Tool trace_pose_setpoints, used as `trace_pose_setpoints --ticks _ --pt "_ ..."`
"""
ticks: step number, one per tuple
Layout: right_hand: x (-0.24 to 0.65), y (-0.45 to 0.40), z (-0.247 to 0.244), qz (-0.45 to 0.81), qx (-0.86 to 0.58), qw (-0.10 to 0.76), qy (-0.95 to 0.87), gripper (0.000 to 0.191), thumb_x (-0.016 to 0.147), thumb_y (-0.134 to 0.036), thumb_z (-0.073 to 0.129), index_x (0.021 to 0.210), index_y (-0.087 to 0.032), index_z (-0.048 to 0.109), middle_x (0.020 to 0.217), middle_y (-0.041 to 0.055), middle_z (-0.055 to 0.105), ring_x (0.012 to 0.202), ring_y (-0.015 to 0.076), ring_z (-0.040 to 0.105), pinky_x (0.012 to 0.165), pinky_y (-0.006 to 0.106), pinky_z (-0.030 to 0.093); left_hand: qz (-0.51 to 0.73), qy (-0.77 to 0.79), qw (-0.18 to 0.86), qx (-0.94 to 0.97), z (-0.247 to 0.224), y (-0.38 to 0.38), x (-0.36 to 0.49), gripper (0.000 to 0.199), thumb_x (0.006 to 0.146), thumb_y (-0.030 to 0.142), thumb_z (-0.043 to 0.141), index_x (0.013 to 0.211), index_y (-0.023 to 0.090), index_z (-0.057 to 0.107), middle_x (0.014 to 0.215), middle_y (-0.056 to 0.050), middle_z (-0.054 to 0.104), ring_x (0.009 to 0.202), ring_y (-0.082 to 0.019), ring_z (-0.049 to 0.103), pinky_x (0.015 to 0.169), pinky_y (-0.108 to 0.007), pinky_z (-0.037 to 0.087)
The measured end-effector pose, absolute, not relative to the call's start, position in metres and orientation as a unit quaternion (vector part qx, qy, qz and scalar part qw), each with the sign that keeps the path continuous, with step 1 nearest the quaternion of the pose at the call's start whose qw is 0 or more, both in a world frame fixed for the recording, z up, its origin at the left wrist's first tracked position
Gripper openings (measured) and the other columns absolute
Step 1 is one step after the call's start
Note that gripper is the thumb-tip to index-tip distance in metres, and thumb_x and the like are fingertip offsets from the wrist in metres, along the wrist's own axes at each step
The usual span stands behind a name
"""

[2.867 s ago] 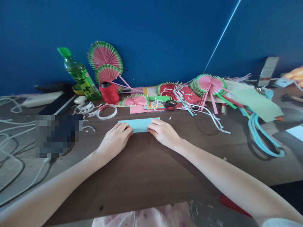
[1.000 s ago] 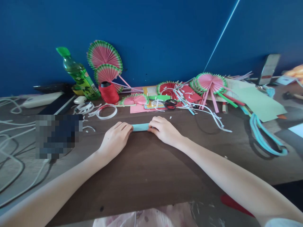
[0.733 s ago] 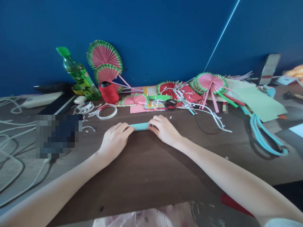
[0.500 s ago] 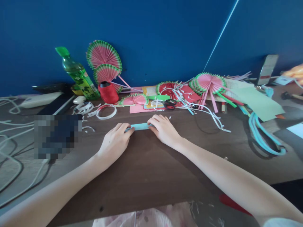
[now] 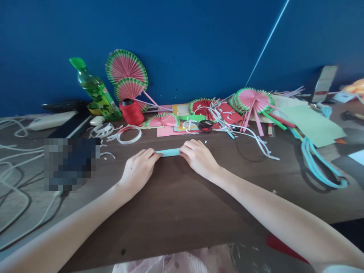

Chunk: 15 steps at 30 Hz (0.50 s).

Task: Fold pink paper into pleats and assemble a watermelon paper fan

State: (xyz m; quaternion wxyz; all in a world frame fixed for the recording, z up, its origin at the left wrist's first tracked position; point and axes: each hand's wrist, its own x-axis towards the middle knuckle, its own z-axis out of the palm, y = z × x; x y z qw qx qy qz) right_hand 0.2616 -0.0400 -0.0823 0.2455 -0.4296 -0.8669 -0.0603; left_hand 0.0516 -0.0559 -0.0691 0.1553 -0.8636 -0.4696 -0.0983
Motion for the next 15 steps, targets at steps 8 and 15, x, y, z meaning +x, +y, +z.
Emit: trace_pose_setpoints --ticks 8,15 --pt "0.261 -0.027 -0.075 0.052 -0.445 0.250 -0.858 0.010 0.085 -0.016 0.053 0.078 -0.016 0.060 0.079 0.0040 0.062 0.077 0.0168 0.051 0.070 0.028 0.037 -0.104 -0.477 0.125 -0.864 -0.066 -0.053 0.050 0.023 0.084 0.007 0.041 0.091 0.018 0.060 0.090 -0.004 0.062 0.082 -0.018 0.055 0.062 -0.028 0.045" --pt "0.260 -0.018 -0.078 0.070 -0.471 0.254 -0.842 0.011 0.084 -0.016 0.053 0.074 -0.017 0.056 0.081 0.0038 0.058 0.083 0.0183 0.050 0.073 0.030 0.037 -0.089 -0.480 0.121 -0.864 -0.067 -0.054 0.051 0.031 0.084 0.008 0.039 0.105 0.013 0.061 0.092 -0.009 0.059 0.085 -0.020 0.054 0.072 -0.032 0.048"
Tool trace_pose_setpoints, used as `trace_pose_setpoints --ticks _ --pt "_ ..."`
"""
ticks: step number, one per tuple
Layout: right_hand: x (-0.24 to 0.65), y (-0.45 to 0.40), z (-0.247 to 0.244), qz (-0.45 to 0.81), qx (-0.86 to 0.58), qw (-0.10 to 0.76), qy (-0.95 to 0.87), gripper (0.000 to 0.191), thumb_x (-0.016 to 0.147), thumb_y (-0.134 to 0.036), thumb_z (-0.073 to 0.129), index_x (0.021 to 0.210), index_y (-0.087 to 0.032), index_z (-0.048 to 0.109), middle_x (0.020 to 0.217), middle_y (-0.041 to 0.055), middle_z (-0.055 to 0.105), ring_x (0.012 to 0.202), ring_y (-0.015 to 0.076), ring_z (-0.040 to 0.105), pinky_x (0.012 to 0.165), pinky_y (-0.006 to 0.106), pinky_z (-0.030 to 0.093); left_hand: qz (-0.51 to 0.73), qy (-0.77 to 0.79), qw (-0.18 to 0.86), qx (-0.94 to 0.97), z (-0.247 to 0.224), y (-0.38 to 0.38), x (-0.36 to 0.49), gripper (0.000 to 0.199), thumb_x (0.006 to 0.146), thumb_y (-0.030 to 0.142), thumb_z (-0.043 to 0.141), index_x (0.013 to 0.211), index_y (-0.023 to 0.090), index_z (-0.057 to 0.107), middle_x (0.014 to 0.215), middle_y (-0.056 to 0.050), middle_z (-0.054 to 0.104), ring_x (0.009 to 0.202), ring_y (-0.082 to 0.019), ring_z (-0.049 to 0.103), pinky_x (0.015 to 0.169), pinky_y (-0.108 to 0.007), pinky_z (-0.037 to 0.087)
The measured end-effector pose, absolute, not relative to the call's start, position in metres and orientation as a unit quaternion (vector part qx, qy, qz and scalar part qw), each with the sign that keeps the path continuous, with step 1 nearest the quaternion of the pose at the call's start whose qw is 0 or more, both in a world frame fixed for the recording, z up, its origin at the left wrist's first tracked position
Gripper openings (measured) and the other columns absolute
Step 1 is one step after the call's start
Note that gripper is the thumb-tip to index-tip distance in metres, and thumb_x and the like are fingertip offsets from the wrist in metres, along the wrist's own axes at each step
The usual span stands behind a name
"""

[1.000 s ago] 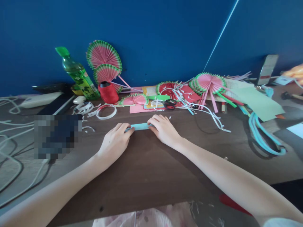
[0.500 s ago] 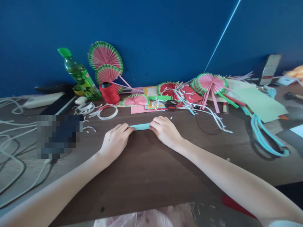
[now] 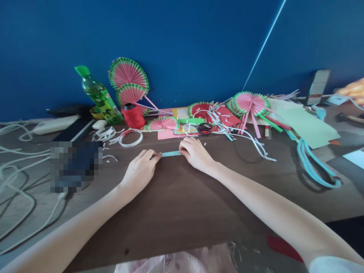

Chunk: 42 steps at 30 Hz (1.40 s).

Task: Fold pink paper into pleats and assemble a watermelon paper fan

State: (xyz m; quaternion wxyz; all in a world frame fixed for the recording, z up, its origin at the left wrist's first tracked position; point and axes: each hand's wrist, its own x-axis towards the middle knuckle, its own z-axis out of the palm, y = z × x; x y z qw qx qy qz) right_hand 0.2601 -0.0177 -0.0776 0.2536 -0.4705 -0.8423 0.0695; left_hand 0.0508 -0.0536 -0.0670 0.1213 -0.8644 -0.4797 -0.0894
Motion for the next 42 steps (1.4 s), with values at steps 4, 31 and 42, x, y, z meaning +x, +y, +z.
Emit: trace_pose_setpoints --ticks 4,31,42 --pt "0.249 -0.028 -0.077 -0.011 -0.460 0.210 -0.863 0.017 0.086 -0.010 0.044 0.084 -0.016 0.060 0.087 0.0070 0.060 0.083 0.0199 0.050 0.072 0.032 0.037 -0.067 -0.499 0.104 -0.858 -0.067 -0.061 0.057 0.038 0.086 0.018 0.038 0.117 0.005 0.054 0.092 -0.012 0.058 0.089 -0.023 0.054 0.072 -0.033 0.049" --pt "0.266 -0.052 -0.077 -0.054 -0.493 0.170 -0.851 0.037 0.083 -0.007 0.038 0.106 -0.016 0.065 0.101 0.0078 0.065 0.093 0.0199 0.057 0.074 0.033 0.054 -0.075 -0.536 0.027 -0.840 -0.061 -0.062 0.046 0.043 0.089 0.024 0.036 0.130 0.015 0.046 0.107 -0.013 0.048 0.103 -0.025 0.044 0.078 -0.033 0.051" --pt "0.215 -0.017 -0.059 -0.067 -0.551 0.163 -0.816 0.021 0.084 -0.014 0.043 0.084 -0.015 0.064 0.091 0.0107 0.062 0.088 0.0220 0.057 0.071 0.032 0.046 -0.119 -0.553 0.096 -0.819 -0.062 -0.037 0.053 0.037 0.089 0.028 0.033 0.111 0.021 0.062 0.089 -0.009 0.057 0.091 -0.022 0.052 0.060 -0.029 0.048"
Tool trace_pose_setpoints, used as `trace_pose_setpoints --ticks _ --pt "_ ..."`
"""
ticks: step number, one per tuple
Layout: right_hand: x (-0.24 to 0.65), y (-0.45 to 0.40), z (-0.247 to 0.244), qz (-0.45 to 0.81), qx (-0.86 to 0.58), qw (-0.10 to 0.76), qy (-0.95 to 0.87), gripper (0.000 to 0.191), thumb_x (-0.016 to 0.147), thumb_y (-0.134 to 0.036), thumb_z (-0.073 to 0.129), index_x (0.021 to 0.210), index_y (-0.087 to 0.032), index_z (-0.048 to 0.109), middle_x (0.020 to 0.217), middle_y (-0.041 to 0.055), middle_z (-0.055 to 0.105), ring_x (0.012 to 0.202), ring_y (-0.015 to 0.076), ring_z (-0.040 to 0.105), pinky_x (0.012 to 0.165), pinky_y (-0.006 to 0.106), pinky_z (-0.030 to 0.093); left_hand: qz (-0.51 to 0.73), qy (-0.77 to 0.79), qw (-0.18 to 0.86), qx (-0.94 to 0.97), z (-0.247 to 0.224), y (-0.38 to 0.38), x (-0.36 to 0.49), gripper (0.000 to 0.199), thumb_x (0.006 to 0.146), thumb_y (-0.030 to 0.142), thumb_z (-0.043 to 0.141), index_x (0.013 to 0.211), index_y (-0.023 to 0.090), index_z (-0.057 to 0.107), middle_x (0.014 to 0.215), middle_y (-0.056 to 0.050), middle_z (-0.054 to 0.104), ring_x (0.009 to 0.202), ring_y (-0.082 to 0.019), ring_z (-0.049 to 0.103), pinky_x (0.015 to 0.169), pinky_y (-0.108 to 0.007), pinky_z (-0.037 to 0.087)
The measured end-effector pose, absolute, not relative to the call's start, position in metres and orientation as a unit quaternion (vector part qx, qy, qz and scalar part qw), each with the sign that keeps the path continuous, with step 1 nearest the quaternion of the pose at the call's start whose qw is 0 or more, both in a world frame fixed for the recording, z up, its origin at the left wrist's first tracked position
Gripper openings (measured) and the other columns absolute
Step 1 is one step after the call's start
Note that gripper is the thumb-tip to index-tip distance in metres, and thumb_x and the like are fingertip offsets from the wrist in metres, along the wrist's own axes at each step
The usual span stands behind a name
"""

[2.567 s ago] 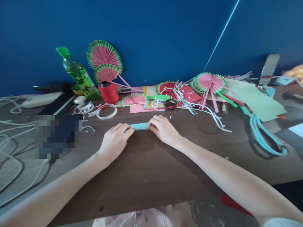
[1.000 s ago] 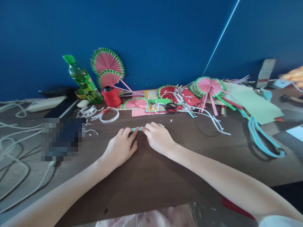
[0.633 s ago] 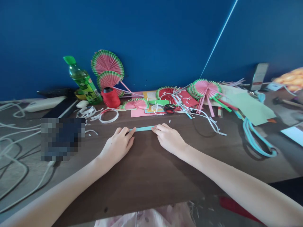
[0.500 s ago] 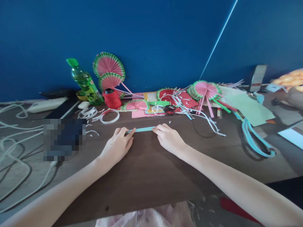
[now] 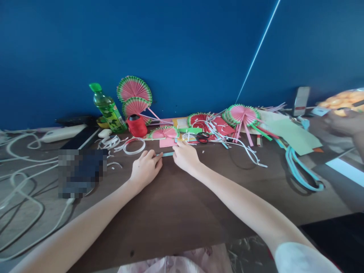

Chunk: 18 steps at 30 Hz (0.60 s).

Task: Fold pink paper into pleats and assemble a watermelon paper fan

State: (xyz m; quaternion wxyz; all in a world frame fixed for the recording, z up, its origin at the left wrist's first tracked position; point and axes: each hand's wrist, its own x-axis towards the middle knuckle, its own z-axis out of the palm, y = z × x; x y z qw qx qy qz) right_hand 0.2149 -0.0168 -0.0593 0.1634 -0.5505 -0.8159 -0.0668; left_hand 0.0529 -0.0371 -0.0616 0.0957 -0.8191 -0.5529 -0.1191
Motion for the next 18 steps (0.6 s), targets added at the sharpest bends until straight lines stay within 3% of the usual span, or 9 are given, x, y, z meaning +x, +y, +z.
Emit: trace_pose_setpoints --ticks 5,9,14,18 --pt "0.203 -0.007 -0.072 -0.007 -0.526 0.216 -0.822 0.013 0.088 -0.022 0.047 0.090 -0.016 0.058 0.094 0.0080 0.061 0.085 0.0180 0.057 0.063 0.026 0.041 -0.180 -0.551 0.085 -0.810 -0.059 -0.020 0.035 0.031 0.088 0.021 0.037 0.110 0.019 0.060 0.093 -0.006 0.061 0.088 -0.019 0.056 0.070 -0.028 0.047" --pt "0.206 -0.004 -0.078 0.010 -0.508 0.244 -0.826 0.009 0.086 -0.021 0.050 0.081 -0.017 0.057 0.087 0.0048 0.061 0.079 0.0160 0.056 0.062 0.025 0.038 -0.223 -0.607 0.139 -0.750 -0.057 -0.001 0.014 0.027 0.083 0.023 0.048 0.106 0.013 0.056 0.105 -0.012 0.059 0.102 -0.026 0.051 0.088 -0.037 0.041" --pt "0.209 -0.003 -0.079 -0.020 -0.437 0.287 -0.852 0.007 0.083 -0.019 0.055 0.077 -0.017 0.056 0.083 0.0048 0.060 0.083 0.0173 0.052 0.075 0.029 0.039 -0.158 -0.648 0.086 -0.740 -0.062 0.008 0.003 0.017 0.083 0.019 0.044 0.093 0.015 0.057 0.098 -0.012 0.061 0.099 -0.029 0.053 0.082 -0.039 0.042" --pt "0.210 -0.003 -0.079 0.004 -0.416 0.290 -0.862 0.006 0.081 -0.020 0.057 0.075 -0.017 0.055 0.079 0.0034 0.060 0.080 0.0166 0.051 0.076 0.029 0.039 -0.208 -0.652 0.011 -0.729 -0.053 0.007 0.012 0.016 0.084 0.017 0.041 0.095 0.015 0.052 0.091 -0.010 0.065 0.091 -0.025 0.059 0.080 -0.038 0.043"
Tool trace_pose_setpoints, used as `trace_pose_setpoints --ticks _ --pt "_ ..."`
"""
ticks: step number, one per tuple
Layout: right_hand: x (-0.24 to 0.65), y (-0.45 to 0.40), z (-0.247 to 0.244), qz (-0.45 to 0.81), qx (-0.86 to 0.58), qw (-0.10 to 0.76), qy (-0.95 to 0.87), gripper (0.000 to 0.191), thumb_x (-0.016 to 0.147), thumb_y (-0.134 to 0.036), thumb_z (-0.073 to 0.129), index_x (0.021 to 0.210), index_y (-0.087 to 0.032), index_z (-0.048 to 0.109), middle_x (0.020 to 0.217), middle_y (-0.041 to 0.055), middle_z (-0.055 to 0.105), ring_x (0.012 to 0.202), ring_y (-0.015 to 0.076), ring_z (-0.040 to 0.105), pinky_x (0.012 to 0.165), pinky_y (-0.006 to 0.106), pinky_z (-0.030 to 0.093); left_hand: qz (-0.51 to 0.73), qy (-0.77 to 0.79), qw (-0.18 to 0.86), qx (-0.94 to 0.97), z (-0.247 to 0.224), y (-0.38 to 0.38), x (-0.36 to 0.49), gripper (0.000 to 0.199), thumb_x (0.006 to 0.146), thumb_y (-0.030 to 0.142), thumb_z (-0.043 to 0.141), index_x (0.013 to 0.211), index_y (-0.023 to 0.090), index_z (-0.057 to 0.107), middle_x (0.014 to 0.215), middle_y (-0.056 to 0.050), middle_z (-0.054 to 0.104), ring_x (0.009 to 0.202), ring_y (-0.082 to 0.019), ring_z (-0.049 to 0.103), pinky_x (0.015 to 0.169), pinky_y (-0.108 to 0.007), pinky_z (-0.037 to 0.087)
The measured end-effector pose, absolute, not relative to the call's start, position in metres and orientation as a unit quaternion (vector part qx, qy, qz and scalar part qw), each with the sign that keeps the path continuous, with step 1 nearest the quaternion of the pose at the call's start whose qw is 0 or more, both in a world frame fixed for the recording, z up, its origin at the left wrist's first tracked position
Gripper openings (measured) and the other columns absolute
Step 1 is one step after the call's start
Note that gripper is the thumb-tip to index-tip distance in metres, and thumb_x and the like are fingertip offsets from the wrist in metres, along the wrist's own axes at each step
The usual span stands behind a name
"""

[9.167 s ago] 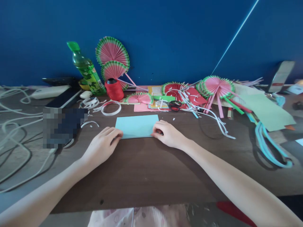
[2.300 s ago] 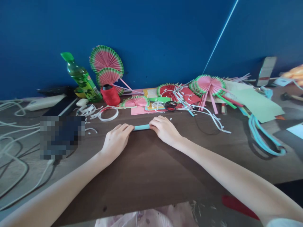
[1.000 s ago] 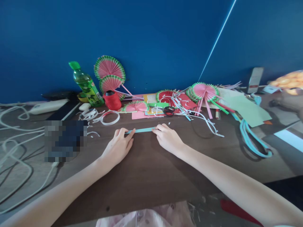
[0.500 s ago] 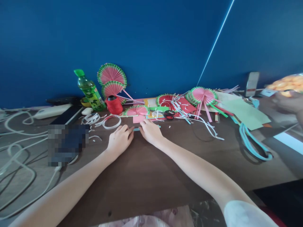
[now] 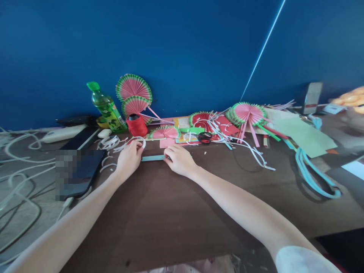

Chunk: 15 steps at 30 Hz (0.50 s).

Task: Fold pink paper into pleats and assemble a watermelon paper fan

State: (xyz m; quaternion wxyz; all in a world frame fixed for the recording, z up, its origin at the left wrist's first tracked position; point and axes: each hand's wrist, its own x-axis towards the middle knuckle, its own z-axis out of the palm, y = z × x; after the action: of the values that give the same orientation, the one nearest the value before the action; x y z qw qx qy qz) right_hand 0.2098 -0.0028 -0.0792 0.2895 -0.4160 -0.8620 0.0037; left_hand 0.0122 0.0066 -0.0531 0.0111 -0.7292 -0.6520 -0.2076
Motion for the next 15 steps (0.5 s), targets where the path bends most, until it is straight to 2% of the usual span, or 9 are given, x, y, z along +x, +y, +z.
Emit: trace_pose_setpoints --ticks 4,8,12,15 --pt "0.210 -0.003 -0.078 0.013 -0.404 0.286 -0.869 0.006 0.078 -0.021 0.059 0.075 -0.017 0.056 0.079 0.0038 0.060 0.079 0.0174 0.051 0.075 0.029 0.040 -0.290 -0.621 -0.120 -0.718 -0.046 0.005 0.029 0.018 0.087 0.020 0.037 0.103 0.017 0.046 0.078 -0.004 0.067 0.076 -0.019 0.063 0.074 -0.034 0.045" --pt "0.210 -0.002 -0.079 0.018 -0.410 0.295 -0.863 0.006 0.080 -0.018 0.054 0.074 -0.017 0.056 0.077 0.0034 0.060 0.077 0.0164 0.051 0.075 0.028 0.040 -0.369 -0.543 -0.215 -0.723 -0.055 0.006 0.039 0.023 0.086 0.020 0.037 0.107 0.018 0.047 0.079 -0.001 0.067 0.073 -0.014 0.063 0.075 -0.028 0.046" --pt "0.210 -0.001 -0.079 0.020 -0.409 0.296 -0.863 0.008 0.080 -0.017 0.055 0.072 -0.017 0.057 0.077 0.0035 0.059 0.080 0.0169 0.051 0.077 0.030 0.039 -0.368 -0.515 -0.224 -0.741 -0.064 0.004 0.040 0.026 0.087 0.023 0.035 0.109 0.018 0.049 0.072 0.001 0.063 0.067 -0.013 0.060 0.072 -0.027 0.046" --pt "0.211 -0.001 -0.078 0.033 -0.417 0.294 -0.859 0.007 0.078 -0.017 0.058 0.071 -0.017 0.057 0.076 0.0033 0.058 0.080 0.0172 0.052 0.076 0.030 0.040 -0.318 -0.518 -0.222 -0.763 -0.063 0.002 0.041 0.026 0.087 0.024 0.035 0.110 0.019 0.046 0.067 0.003 0.060 0.064 -0.013 0.058 0.072 -0.027 0.044"
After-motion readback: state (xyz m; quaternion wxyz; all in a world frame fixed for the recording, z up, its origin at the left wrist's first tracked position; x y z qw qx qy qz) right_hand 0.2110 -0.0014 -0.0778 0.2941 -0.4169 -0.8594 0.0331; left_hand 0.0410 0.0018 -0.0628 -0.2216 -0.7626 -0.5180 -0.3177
